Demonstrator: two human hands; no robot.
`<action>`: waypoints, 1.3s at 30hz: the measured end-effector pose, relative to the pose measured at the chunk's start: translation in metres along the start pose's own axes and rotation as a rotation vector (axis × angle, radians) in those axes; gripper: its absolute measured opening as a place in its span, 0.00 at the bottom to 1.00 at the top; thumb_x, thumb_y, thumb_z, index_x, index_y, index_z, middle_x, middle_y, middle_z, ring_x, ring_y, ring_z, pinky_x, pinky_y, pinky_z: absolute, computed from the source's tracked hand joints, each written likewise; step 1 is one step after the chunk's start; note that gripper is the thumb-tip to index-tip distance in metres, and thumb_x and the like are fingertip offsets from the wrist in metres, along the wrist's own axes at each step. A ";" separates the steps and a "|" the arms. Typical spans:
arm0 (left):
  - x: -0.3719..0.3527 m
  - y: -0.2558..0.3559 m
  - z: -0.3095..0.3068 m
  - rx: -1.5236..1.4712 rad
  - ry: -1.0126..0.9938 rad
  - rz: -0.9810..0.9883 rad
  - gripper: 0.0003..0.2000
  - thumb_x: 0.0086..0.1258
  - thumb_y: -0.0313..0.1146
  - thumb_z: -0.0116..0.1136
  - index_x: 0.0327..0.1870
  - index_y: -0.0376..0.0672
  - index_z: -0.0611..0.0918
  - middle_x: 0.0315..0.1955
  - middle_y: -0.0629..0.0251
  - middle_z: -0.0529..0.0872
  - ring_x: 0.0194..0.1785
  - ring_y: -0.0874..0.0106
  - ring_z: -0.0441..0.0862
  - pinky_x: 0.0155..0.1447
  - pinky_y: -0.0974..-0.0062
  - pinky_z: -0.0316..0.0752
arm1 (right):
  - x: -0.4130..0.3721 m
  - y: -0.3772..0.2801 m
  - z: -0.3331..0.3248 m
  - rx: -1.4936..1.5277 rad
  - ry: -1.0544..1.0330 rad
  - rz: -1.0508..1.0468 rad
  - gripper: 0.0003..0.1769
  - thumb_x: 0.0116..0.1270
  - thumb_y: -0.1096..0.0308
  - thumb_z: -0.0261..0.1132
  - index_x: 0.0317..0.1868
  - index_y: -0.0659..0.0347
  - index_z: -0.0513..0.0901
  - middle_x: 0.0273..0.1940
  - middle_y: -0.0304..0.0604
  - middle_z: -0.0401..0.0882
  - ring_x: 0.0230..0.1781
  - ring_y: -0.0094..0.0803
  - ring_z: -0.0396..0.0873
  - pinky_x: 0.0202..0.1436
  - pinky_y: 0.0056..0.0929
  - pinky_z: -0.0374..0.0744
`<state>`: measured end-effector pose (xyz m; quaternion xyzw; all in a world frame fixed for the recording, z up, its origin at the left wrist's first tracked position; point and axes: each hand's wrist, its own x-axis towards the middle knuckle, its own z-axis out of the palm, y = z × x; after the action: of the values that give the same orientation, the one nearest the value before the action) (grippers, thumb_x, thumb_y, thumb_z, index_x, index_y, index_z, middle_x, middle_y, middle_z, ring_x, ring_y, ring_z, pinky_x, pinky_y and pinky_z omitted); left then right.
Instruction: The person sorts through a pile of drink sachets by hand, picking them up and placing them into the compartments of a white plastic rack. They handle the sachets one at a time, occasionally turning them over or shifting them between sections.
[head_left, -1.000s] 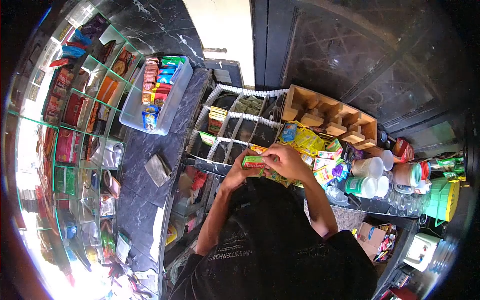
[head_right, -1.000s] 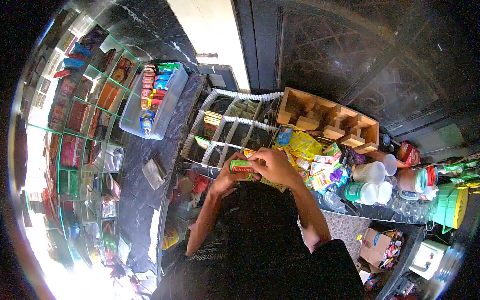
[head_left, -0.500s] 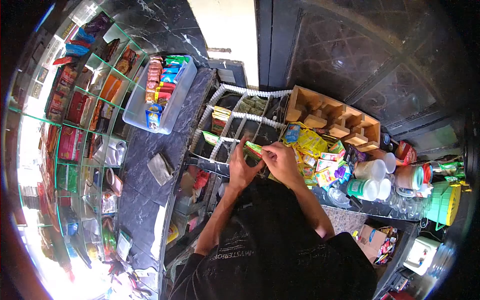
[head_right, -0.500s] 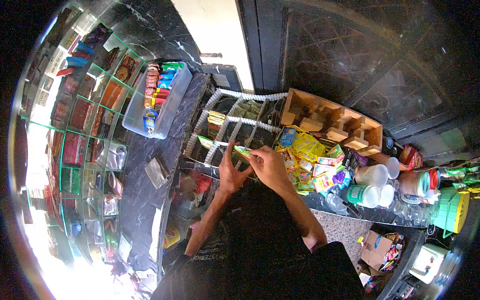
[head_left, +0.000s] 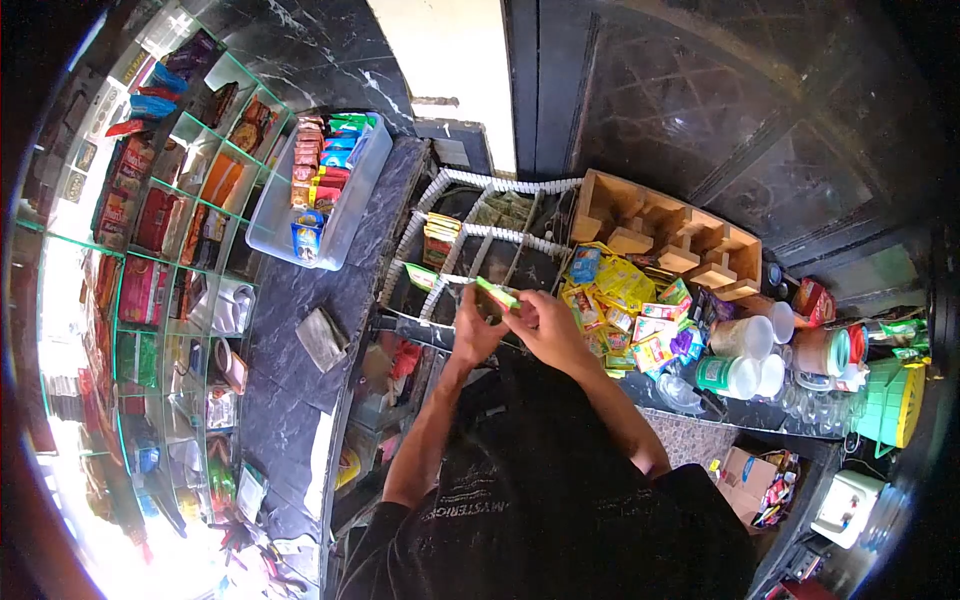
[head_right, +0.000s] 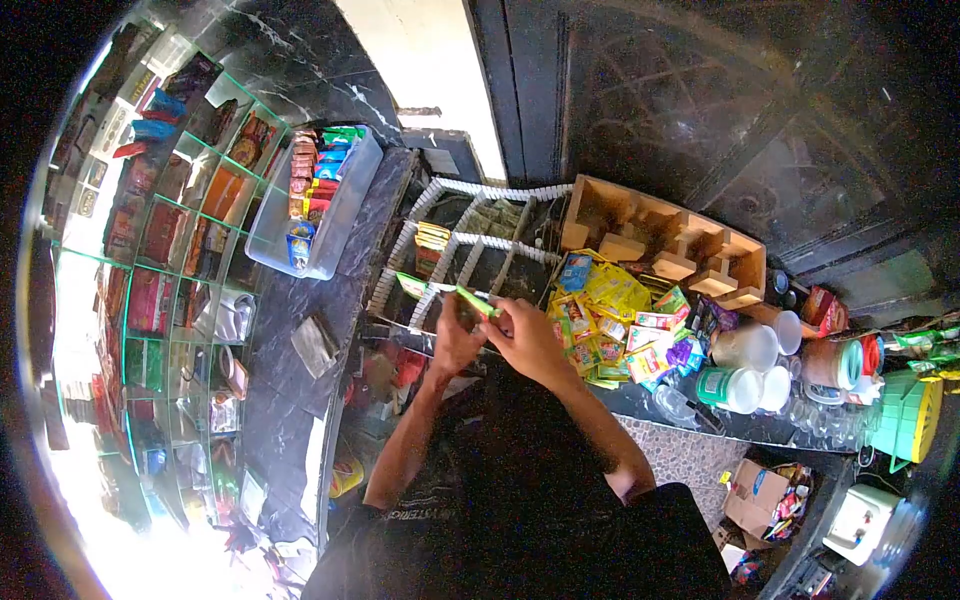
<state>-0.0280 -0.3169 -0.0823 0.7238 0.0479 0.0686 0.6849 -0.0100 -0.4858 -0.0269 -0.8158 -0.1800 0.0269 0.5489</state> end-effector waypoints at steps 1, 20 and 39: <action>0.005 -0.041 -0.001 0.178 0.019 0.111 0.26 0.57 0.28 0.76 0.53 0.35 0.73 0.42 0.59 0.84 0.42 0.68 0.83 0.46 0.69 0.79 | 0.002 0.009 0.007 -0.058 0.031 0.021 0.12 0.68 0.65 0.72 0.46 0.63 0.84 0.35 0.46 0.84 0.35 0.36 0.86 0.38 0.33 0.82; -0.013 -0.032 -0.029 0.060 0.205 -0.105 0.33 0.66 0.25 0.71 0.66 0.39 0.61 0.46 0.61 0.77 0.47 0.73 0.77 0.49 0.72 0.76 | -0.011 0.069 0.015 -0.747 0.012 -0.003 0.21 0.59 0.63 0.75 0.47 0.63 0.78 0.37 0.49 0.81 0.43 0.50 0.83 0.45 0.47 0.80; -0.025 -0.032 -0.019 0.407 0.010 -0.033 0.38 0.54 0.30 0.78 0.63 0.38 0.65 0.43 0.51 0.81 0.44 0.59 0.83 0.48 0.62 0.80 | -0.022 0.067 0.030 -0.503 -0.210 0.051 0.13 0.60 0.62 0.72 0.38 0.63 0.84 0.35 0.51 0.85 0.39 0.49 0.85 0.41 0.47 0.82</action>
<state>-0.0547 -0.3004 -0.1139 0.8460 0.0763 0.0498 0.5253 -0.0201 -0.4884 -0.1026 -0.9235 -0.2166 0.0796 0.3065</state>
